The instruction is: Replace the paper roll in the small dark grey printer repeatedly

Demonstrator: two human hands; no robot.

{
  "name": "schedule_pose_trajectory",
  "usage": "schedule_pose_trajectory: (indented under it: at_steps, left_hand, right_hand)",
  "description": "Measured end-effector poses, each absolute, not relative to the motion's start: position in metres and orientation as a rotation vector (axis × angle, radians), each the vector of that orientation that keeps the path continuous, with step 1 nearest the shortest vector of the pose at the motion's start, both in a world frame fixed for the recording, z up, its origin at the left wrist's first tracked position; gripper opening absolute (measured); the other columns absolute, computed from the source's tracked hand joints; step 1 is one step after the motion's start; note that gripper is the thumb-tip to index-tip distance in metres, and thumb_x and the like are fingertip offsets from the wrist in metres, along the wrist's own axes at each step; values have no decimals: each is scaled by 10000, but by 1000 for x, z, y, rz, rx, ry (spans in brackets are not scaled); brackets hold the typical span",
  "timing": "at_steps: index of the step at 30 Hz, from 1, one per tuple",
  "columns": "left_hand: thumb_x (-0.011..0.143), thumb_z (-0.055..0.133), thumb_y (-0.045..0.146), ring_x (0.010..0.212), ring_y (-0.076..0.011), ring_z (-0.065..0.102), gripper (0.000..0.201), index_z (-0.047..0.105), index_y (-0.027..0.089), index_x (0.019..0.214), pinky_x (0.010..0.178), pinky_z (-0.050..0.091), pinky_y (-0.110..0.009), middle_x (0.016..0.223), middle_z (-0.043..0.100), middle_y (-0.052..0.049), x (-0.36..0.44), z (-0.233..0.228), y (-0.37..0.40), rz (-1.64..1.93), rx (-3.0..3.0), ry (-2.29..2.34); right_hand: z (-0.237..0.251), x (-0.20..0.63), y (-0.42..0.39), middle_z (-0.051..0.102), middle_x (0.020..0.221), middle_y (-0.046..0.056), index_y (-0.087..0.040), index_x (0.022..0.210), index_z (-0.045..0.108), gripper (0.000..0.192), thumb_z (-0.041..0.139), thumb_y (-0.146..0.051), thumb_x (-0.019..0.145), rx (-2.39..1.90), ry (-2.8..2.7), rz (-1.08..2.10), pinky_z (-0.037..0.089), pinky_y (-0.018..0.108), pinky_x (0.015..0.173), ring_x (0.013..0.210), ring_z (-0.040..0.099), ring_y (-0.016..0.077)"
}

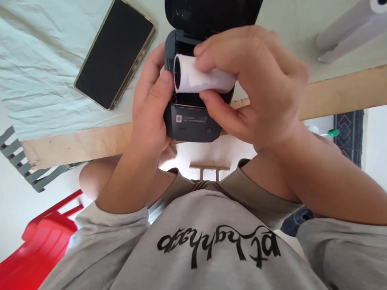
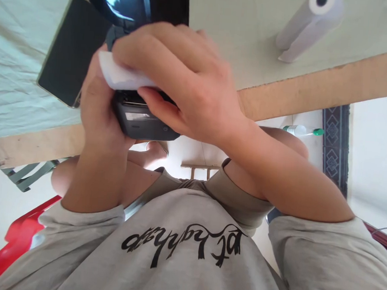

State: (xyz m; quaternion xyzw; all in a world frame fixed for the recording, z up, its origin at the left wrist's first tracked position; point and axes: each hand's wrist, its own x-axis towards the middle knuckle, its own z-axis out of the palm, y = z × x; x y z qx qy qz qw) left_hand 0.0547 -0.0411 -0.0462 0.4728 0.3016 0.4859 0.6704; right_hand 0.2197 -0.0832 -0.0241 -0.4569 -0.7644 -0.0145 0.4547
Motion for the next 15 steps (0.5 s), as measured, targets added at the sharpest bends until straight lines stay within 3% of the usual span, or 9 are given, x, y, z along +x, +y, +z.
schedule_pose_trajectory:
  at_steps: [4,10,15]
  left_hand:
    - [909,546,581,1185,-275,578,431,657,237,1144,1055,472,-405,1142,634,-62,51,-53,-43,1081,1212,645]
    - [877,597,592,1210,-302,586,456,641,233,1155,1077,460,-446,1149,633,-65,47,-55,-44,1073,1196,670]
    - [893,563,597,1161,-273,593,440,634,256,1163,1050,496,-424,1148,651,-41,46,-54,-43,1038,1233,653]
  right_hand:
    - [-23,221,-82,700,1027,30,-166,1011,605,170,532,-240,877,-1247,-1859,-64,554,356,868,1038,701,208]
    - [-26,217,-80,696,996,-12,-172,905,586,82,590,-192,826,-1225,-1867,44,541,316,834,987,696,164]
    - [-25,218,-80,710,1039,-20,-163,862,625,71,572,-140,821,-1200,-1842,157,516,248,783,956,686,105]
